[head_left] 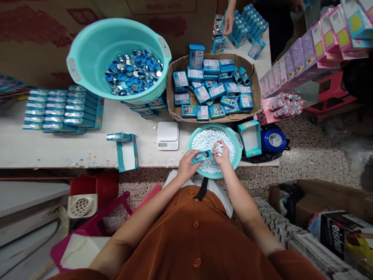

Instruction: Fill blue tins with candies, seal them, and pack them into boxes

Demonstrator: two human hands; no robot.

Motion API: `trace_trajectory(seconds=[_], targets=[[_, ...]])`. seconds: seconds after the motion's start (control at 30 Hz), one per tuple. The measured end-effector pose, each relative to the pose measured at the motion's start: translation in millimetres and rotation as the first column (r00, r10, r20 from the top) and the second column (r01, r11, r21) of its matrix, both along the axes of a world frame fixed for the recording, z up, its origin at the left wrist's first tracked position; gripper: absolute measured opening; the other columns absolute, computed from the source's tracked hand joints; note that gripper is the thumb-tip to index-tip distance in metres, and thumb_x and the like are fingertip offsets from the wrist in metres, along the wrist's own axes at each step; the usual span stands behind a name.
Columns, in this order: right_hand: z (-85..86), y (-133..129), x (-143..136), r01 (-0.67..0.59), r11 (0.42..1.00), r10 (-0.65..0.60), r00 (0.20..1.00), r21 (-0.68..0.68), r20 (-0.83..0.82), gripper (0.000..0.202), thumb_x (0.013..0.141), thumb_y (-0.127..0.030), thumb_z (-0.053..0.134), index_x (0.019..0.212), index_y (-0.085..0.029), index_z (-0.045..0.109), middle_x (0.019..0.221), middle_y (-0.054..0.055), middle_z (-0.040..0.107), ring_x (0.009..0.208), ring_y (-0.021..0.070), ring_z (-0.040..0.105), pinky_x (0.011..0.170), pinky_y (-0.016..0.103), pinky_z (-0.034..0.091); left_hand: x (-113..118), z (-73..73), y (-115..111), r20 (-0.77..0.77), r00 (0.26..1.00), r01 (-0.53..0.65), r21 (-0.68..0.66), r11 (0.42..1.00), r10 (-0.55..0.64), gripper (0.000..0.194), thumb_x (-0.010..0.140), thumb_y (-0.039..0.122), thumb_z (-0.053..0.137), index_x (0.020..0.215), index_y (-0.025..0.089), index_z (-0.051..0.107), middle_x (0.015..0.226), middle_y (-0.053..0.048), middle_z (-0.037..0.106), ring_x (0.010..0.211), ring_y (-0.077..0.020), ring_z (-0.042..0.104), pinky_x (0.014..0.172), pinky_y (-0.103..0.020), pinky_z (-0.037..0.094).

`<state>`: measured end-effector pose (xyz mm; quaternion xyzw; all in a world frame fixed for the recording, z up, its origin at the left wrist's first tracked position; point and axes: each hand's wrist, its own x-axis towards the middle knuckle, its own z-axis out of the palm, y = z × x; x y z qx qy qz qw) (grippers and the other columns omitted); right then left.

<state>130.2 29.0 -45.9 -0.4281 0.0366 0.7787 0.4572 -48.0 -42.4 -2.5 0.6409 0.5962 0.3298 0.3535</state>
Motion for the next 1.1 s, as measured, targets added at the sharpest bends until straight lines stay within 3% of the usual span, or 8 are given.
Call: trace_trajectory(seconds=[0.13, 0.33, 0.5, 0.67, 0.8, 1.1], targets=[[36.9, -2, -3, 0.140, 0.988, -0.137, 0.990, 0.061, -0.042, 0.023, 0.089, -0.038, 0.048, 0.072, -0.022, 0.048, 0.060, -0.006, 0.052, 0.039, 0.0058, 0.037, 0.034, 0.018, 0.025, 5, -0.8, 0, -0.025, 0.997, 0.071, 0.025, 0.997, -0.071, 0.033, 0.081, 0.023, 0.062, 0.114, 0.023, 0.058, 0.112, -0.006, 0.064, 0.107, -0.0211, 0.059, 0.093, -0.035, 0.047], [62.9, -16, -18, 0.228, 0.950, -0.275, 0.935, 0.211, 0.225, 0.033, 0.085, -0.046, 0.055, 0.065, -0.022, 0.046, 0.057, -0.005, 0.050, 0.045, 0.0075, 0.047, 0.044, 0.020, 0.039, 12, 5.2, 3, -0.087, 0.979, 0.184, 0.007, 0.983, -0.183, 0.043, 0.076, 0.011, 0.060, 0.117, 0.024, 0.058, 0.113, -0.004, 0.064, 0.108, -0.0217, 0.058, 0.092, -0.036, 0.045], [69.0, -23, -23, 0.206, 0.923, -0.322, 0.875, 0.325, 0.360, 0.035, 0.084, -0.045, 0.055, 0.060, -0.021, 0.047, 0.056, -0.005, 0.050, 0.050, 0.0089, 0.050, 0.053, 0.024, 0.043, 20, 8.3, 4, -0.023, 0.988, 0.153, -0.031, 0.988, -0.154, 0.040, 0.075, 0.014, 0.062, 0.114, 0.024, 0.059, 0.111, -0.004, 0.064, 0.105, -0.0209, 0.059, 0.089, -0.034, 0.047], [70.1, -25, -25, 0.137, 0.927, -0.309, 0.806, 0.349, 0.505, 0.038, 0.082, -0.048, 0.057, 0.058, -0.020, 0.047, 0.062, -0.003, 0.054, 0.054, 0.0103, 0.052, 0.055, 0.026, 0.043, 24, 13.1, 4, -0.075, 0.985, 0.153, -0.021, 0.988, -0.155, 0.043, 0.073, 0.010, 0.063, 0.113, 0.024, 0.062, 0.110, -0.004, 0.064, 0.106, -0.0224, 0.059, 0.091, -0.036, 0.046], [70.0, -25, -28, 0.110, 0.917, -0.326, 0.761, 0.384, 0.561, 0.043, 0.084, -0.052, 0.052, 0.055, -0.021, 0.046, 0.054, -0.003, 0.048, 0.055, 0.0113, 0.050, 0.062, 0.028, 0.045, 25, 12.6, 6, -0.019, 0.992, 0.127, -0.037, 0.991, -0.127, 0.040, 0.073, 0.014, 0.065, 0.113, 0.023, 0.062, 0.110, -0.004, 0.065, 0.104, -0.0210, 0.060, 0.089, -0.034, 0.047], [75.9, -22, -27, 0.126, 0.910, -0.366, 0.695, 0.395, 0.619, 0.042, 0.086, -0.047, 0.049, 0.052, -0.021, 0.047, 0.050, -0.003, 0.048, 0.052, 0.0109, 0.050, 0.061, 0.027, 0.045, 31, 15.2, 11, -0.055, 0.990, 0.128, -0.035, 0.991, -0.130, 0.042, 0.073, 0.017, 0.069, 0.114, 0.025, 0.062, 0.111, -0.004, 0.066, 0.106, -0.0230, 0.060, 0.092, -0.038, 0.045]])
